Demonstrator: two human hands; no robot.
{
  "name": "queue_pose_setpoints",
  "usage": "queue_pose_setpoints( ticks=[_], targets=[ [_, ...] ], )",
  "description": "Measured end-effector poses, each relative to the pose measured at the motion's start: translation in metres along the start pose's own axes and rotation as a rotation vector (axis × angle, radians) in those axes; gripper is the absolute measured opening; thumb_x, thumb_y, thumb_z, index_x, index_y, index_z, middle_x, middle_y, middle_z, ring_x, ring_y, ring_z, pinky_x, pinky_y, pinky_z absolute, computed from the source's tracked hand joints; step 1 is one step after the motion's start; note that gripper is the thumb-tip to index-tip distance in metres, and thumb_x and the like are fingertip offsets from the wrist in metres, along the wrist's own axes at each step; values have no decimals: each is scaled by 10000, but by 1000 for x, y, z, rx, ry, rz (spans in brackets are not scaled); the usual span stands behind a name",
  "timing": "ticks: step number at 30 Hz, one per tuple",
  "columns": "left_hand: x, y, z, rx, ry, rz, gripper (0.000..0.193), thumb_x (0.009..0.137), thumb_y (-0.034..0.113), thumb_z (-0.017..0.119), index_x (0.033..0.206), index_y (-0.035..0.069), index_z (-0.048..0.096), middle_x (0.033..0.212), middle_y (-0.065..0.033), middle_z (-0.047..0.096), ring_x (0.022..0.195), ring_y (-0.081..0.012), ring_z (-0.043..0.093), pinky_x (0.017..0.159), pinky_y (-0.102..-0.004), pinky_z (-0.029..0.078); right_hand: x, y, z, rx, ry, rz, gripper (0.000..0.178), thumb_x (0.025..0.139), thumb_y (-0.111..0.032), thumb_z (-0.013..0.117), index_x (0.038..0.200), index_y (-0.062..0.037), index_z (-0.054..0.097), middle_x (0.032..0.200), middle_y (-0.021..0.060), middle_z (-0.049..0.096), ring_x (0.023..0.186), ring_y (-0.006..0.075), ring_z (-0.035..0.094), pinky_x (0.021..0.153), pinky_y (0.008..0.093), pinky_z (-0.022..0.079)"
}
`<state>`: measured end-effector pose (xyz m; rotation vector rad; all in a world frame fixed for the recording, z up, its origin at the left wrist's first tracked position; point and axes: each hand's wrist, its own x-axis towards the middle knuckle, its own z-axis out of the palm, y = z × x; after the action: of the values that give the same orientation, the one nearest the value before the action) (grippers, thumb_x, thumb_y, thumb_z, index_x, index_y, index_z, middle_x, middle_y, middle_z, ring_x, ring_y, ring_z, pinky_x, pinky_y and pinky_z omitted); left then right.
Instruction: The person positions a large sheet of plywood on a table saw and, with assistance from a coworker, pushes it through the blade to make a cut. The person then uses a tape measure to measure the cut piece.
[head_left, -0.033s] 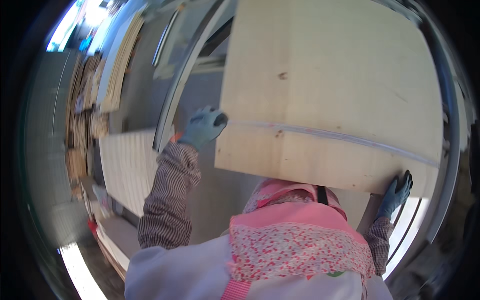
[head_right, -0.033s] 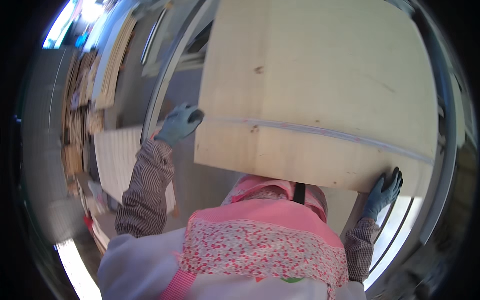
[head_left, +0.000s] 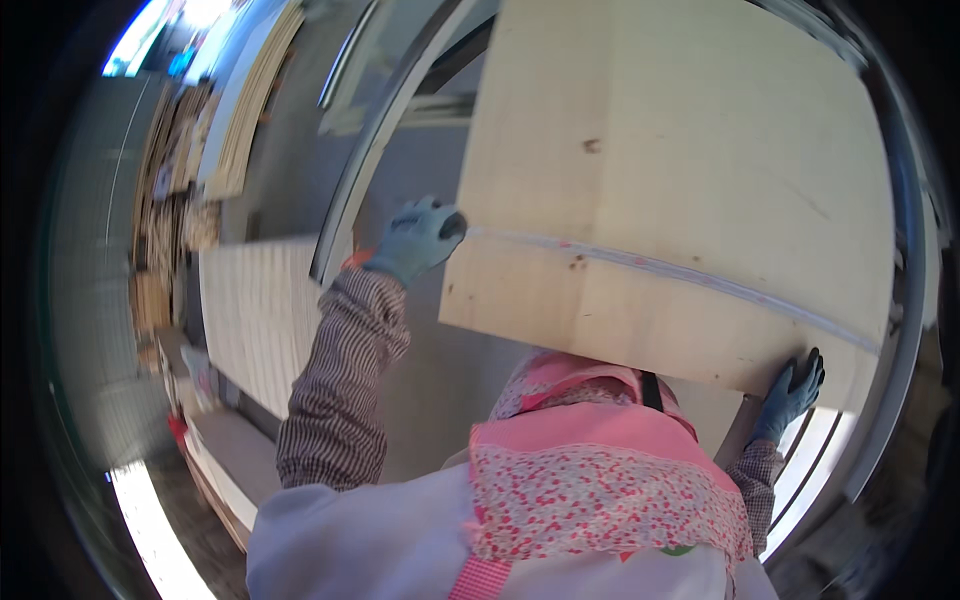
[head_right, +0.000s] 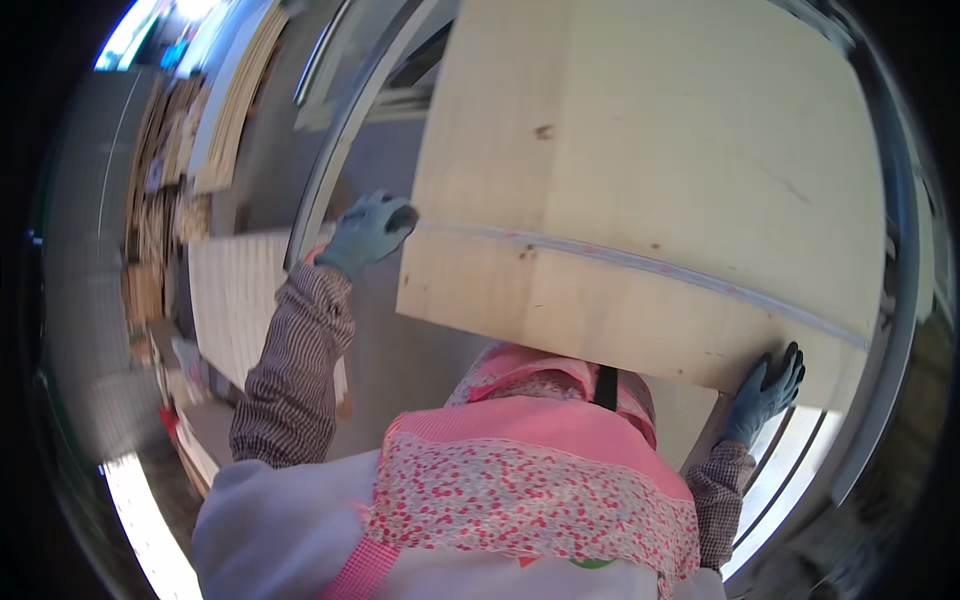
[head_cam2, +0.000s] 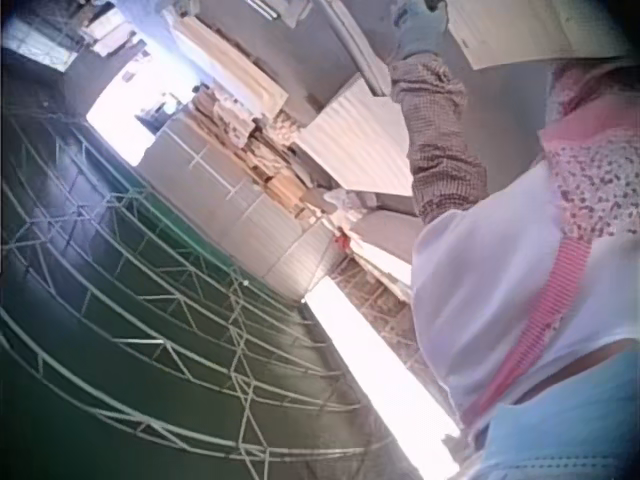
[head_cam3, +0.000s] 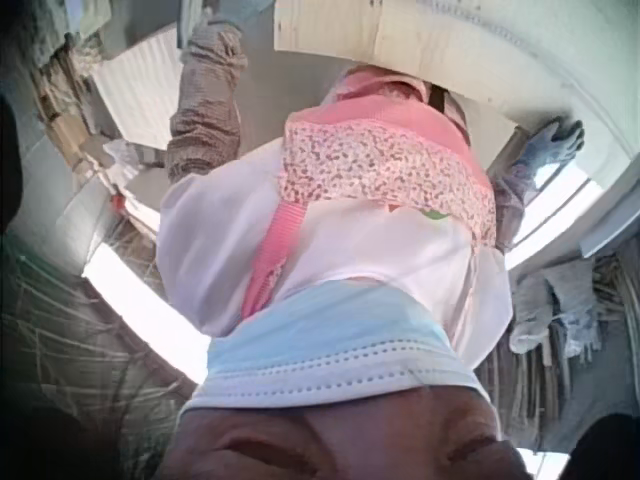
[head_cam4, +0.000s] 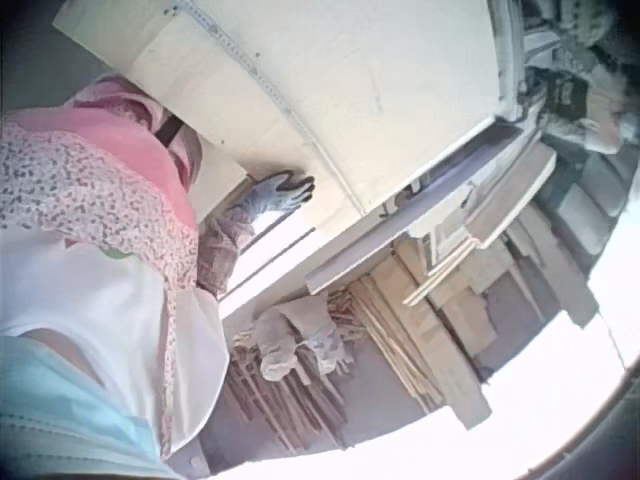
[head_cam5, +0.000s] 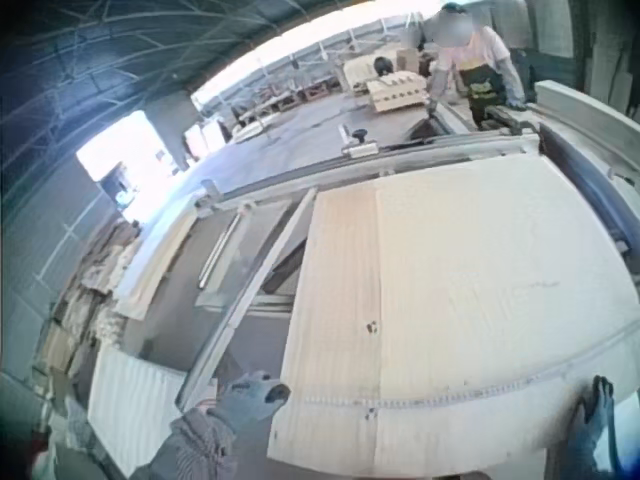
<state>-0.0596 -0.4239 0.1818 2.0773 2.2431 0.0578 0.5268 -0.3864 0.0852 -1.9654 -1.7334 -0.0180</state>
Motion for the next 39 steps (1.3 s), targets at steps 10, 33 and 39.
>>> queue_pose_setpoints(
  ticks=[10,33,39],
  targets=[
    [-28,-43,1,-33,-246,-304,256,773,337,598,1006,230,606,1020,-79,546,979,-283,522,843,-424,422,4,-22,30,-254,-36,-231,457,904,-313,455,1322,-132,418,1354,92,423,1263,277,359,1023,433,259],
    [-12,-46,12,-54,-341,-349,235,791,369,583,993,253,614,1025,-61,557,996,-272,527,849,-430,435,6,-19,29,-275,-62,-218,433,920,-293,431,1322,-133,419,1349,99,425,1259,279,362,1029,414,272],
    [-14,-49,16,-40,-328,-344,255,793,402,579,994,249,616,1022,-63,557,1004,-269,523,852,-430,427,6,-19,32,-297,-46,-241,427,918,-289,439,1311,-123,434,1333,86,448,1251,265,380,1029,398,282]
  ],
)
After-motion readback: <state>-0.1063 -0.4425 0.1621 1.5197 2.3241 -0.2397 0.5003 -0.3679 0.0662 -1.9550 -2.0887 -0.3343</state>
